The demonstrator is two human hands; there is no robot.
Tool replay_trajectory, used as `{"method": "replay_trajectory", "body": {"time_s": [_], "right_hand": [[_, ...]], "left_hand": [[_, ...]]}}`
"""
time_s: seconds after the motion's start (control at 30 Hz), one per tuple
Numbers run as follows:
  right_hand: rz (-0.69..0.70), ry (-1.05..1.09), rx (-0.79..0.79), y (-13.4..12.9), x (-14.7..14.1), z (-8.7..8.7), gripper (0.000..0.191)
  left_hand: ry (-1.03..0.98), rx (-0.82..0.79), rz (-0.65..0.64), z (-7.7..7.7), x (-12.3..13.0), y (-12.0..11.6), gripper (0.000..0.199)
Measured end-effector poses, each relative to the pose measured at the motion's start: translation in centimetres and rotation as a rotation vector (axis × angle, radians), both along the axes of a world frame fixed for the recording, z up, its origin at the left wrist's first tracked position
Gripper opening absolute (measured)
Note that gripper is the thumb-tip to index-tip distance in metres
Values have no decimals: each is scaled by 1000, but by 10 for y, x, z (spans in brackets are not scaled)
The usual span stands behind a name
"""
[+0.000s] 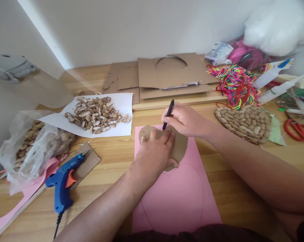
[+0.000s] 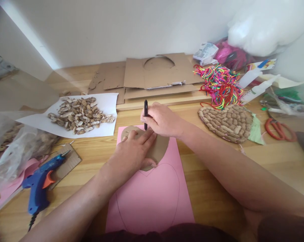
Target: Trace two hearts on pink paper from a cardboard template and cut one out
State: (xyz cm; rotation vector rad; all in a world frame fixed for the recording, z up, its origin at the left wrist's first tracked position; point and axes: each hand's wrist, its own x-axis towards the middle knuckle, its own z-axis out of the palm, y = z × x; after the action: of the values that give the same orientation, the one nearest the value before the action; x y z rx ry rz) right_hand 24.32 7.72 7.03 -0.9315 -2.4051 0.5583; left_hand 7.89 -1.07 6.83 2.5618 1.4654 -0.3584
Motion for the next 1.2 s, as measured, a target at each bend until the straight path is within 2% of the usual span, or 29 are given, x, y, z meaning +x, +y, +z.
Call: {"method": "replay_trajectory", "body": {"time_s": [1.2], "right_hand": [[-31, 79, -108, 2, 3, -3, 19]], "left_hand": [[-14, 18, -7, -2, 0, 0, 92]]}}
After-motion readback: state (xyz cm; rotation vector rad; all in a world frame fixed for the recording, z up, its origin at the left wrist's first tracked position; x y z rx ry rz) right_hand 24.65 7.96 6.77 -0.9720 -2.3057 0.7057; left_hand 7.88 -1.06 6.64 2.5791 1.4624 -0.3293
